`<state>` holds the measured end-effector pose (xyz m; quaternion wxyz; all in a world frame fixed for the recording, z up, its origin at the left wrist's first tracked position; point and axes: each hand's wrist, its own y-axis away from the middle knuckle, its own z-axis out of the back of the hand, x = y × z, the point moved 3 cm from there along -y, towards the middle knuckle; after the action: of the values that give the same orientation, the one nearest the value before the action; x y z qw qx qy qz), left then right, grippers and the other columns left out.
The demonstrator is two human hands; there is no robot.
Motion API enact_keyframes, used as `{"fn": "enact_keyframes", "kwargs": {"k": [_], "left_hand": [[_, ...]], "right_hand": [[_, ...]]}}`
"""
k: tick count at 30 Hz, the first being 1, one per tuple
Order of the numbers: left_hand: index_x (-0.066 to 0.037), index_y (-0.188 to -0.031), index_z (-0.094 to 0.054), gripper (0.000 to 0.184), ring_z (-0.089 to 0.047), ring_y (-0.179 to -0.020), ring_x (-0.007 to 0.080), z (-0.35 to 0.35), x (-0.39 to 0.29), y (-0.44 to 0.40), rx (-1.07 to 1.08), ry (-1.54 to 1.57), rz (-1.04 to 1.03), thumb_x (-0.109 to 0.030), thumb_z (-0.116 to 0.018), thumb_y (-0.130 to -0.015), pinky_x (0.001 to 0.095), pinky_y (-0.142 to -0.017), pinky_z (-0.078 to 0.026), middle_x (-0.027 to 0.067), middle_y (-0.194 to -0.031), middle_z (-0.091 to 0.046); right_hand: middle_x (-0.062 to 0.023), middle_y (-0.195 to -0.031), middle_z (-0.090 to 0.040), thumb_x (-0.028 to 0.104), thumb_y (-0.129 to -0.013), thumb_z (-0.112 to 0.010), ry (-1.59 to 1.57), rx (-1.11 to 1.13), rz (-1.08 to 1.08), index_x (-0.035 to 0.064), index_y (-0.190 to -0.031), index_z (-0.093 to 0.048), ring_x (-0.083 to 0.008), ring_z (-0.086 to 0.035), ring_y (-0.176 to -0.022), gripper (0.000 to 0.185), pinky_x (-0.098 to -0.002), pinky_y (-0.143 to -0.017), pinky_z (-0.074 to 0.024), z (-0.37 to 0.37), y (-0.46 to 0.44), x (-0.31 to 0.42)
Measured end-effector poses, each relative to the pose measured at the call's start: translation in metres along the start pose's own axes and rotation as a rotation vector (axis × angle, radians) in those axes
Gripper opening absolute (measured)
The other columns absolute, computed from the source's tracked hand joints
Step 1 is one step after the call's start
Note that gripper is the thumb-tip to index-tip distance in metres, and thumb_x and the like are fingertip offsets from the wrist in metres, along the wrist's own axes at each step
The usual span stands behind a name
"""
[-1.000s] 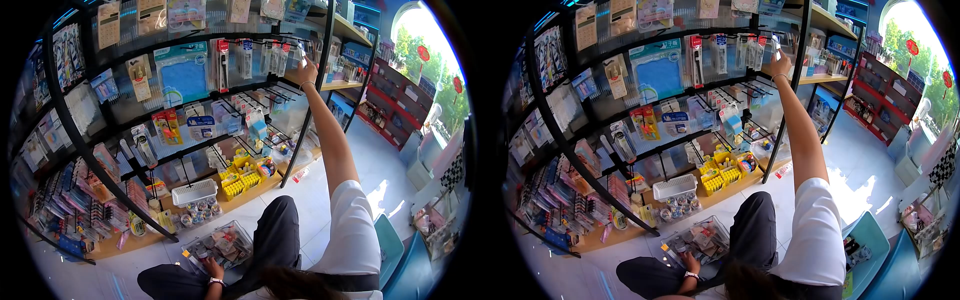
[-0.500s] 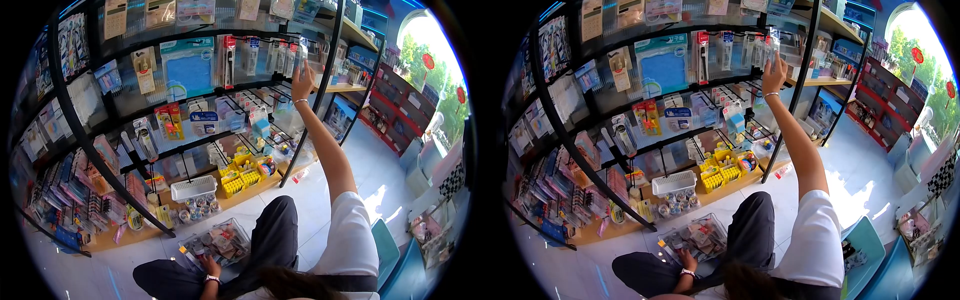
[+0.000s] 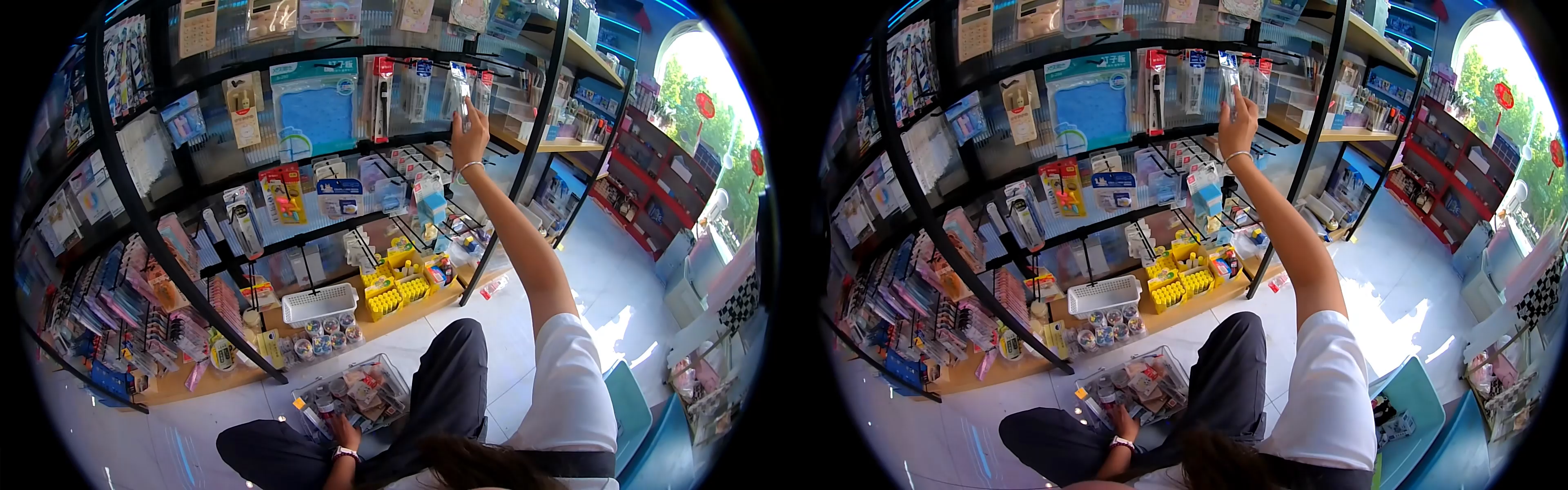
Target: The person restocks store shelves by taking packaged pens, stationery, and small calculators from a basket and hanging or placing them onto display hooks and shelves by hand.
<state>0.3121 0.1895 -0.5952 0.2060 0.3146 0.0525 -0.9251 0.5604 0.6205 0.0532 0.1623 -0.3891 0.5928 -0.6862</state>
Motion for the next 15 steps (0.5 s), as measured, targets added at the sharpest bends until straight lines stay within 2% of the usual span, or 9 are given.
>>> {"fn": "enact_keyframes", "kwargs": {"k": [4,10,12,13,15], "left_hand": [[0.001,-0.117,-0.044,0.061,-0.032,-0.122,0.0417,-0.001,-0.001,0.0,0.004,0.016,0.01,-0.013,-0.068,-0.062,0.0475,-0.103,-0.025,0.0285,-0.126,-0.038],[-0.001,-0.116,-0.046,0.059,-0.032,-0.12,0.0431,0.012,-0.014,0.004,-0.017,0.042,0.002,-0.012,-0.068,-0.062,0.0476,-0.101,-0.027,0.0285,-0.124,-0.039],[-0.003,-0.116,-0.047,0.058,-0.039,-0.113,0.043,0.013,-0.016,0.005,-0.14,-0.095,-0.11,-0.011,-0.068,-0.062,0.0471,-0.095,-0.033,0.0275,-0.117,-0.045],[-0.003,-0.116,-0.047,0.058,-0.039,-0.113,0.043,0.013,-0.015,0.005,-0.141,-0.095,-0.108,-0.011,-0.068,-0.062,0.0471,-0.095,-0.033,0.0275,-0.117,-0.045],[-0.003,-0.117,-0.046,0.059,-0.047,-0.103,0.0417,0.012,-0.015,0.005,0.009,0.062,-0.029,-0.01,-0.068,-0.063,0.0459,-0.088,-0.039,0.0264,-0.109,-0.05]], "right_hand": [[-0.0187,-0.103,-0.054,0.01,-0.081,-0.059,-0.007,0.019,-0.035,0.0083,-0.119,-0.055,-0.0319,-0.055,-0.092,0.038,-0.037,-0.078,-0.045,0.001,-0.001,0.003],[-0.0189,-0.103,-0.054,0.011,-0.08,-0.06,0.015,0.036,0.024,0.0082,-0.118,-0.056,-0.0329,-0.055,-0.092,0.038,-0.0377,-0.079,-0.0444,-0.004,-0.003,-0.003],[-0.019,-0.104,-0.054,0.011,-0.08,-0.06,0.024,0.079,0.031,0.0093,-0.118,-0.056,-0.0336,-0.055,-0.092,0.038,-0.0382,-0.081,-0.0444,-0.01,-0.006,-0.006],[-0.019,-0.104,-0.054,0.011,-0.08,-0.06,0.022,0.08,0.031,0.0093,-0.118,-0.056,-0.0336,-0.055,-0.092,0.038,-0.0382,-0.081,-0.0444,-0.013,-0.008,-0.007],[-0.0194,-0.104,-0.054,0.012,-0.08,-0.06,0.079,0.18,0.002,0.01,-0.118,-0.056,-0.0343,-0.054,-0.093,0.038,-0.0388,-0.082,-0.0441,-0.027,-0.014,-0.015]]}}
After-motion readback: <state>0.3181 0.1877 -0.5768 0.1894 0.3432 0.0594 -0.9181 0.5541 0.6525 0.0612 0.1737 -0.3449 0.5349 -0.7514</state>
